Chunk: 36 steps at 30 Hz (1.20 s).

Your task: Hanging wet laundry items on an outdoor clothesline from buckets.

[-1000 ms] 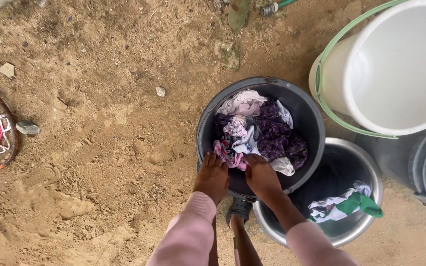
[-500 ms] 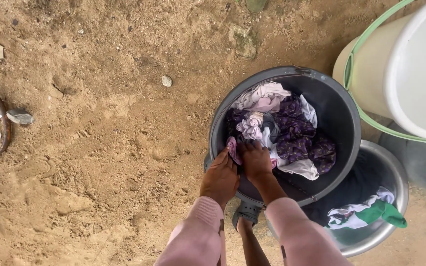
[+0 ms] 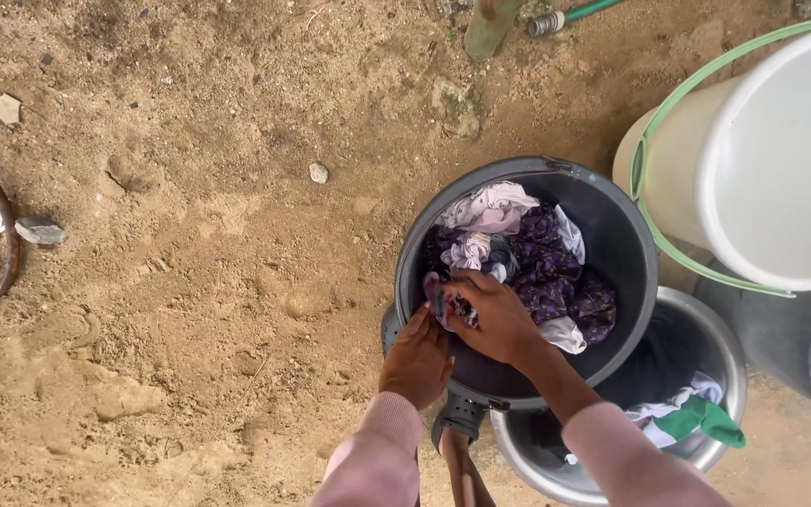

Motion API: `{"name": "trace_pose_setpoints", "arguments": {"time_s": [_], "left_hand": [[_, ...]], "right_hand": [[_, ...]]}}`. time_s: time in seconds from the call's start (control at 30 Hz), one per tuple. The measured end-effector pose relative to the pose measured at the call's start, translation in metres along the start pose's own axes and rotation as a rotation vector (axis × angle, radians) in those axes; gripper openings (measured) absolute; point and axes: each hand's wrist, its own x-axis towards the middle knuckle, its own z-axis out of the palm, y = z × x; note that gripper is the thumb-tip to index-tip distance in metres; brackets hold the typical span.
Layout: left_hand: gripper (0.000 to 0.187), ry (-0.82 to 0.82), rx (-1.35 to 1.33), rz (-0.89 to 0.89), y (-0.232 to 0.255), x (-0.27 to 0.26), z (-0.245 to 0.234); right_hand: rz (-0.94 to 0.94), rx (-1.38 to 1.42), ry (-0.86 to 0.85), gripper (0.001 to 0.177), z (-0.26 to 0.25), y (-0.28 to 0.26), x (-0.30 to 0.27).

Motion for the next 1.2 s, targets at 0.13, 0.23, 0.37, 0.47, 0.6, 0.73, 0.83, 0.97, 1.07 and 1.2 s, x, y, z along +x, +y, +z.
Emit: {"name": "trace_pose_setpoints", "arguments": {"time_s": [0.13,0.23,0.37,0.47,0.6,0.73,0.83,0.97,1.07,1.2], "left_hand": [[0.068,-0.064,-0.043,0.056,-0.004,-0.001,-0.009],[0.068,-0.005,-0.123,0.032,-0.007,-0.002,-0.016],[0.067,0.061,-0.113,0.059,-0.011,-0.007,-0.005],[0.069,0.096,-0.110,0.060,-0.008,-0.005,-0.002],[0.069,0.089,-0.167,0.021,-0.004,-0.003,0.002],[0.069,0.149,-0.141,-0.017,-0.001,-0.005,-0.001],[0.068,0.090,-0.105,0.005,0.000,-0.003,0.002],[0.046,0.002,-0.558,-0.064,0.018,-0.045,-0.009],[0.037,0.044,-0.915,-0.164,0.026,-0.064,-0.028],[0.044,0.073,-1.424,-0.506,0.039,-0.107,-0.075]], "right_hand": [[-0.055,-0.158,0.141,0.058,0.051,0.047,0.058],[-0.107,-0.337,0.262,0.075,0.079,0.067,0.094],[0.067,-0.706,0.029,0.067,0.106,0.076,0.130],[0.085,-0.863,-0.062,0.058,0.119,0.104,0.140],[0.020,-1.087,-0.128,0.056,0.068,0.050,0.126],[-0.096,-1.172,0.402,0.068,0.023,0.063,0.097],[-0.096,-1.012,0.219,0.072,0.016,0.135,0.085],[0.242,-0.625,-0.052,0.027,0.028,0.113,0.050],[0.331,-0.435,0.058,0.032,0.000,0.059,0.015],[0.432,-0.064,0.344,0.040,-0.060,-0.017,-0.083]]}}
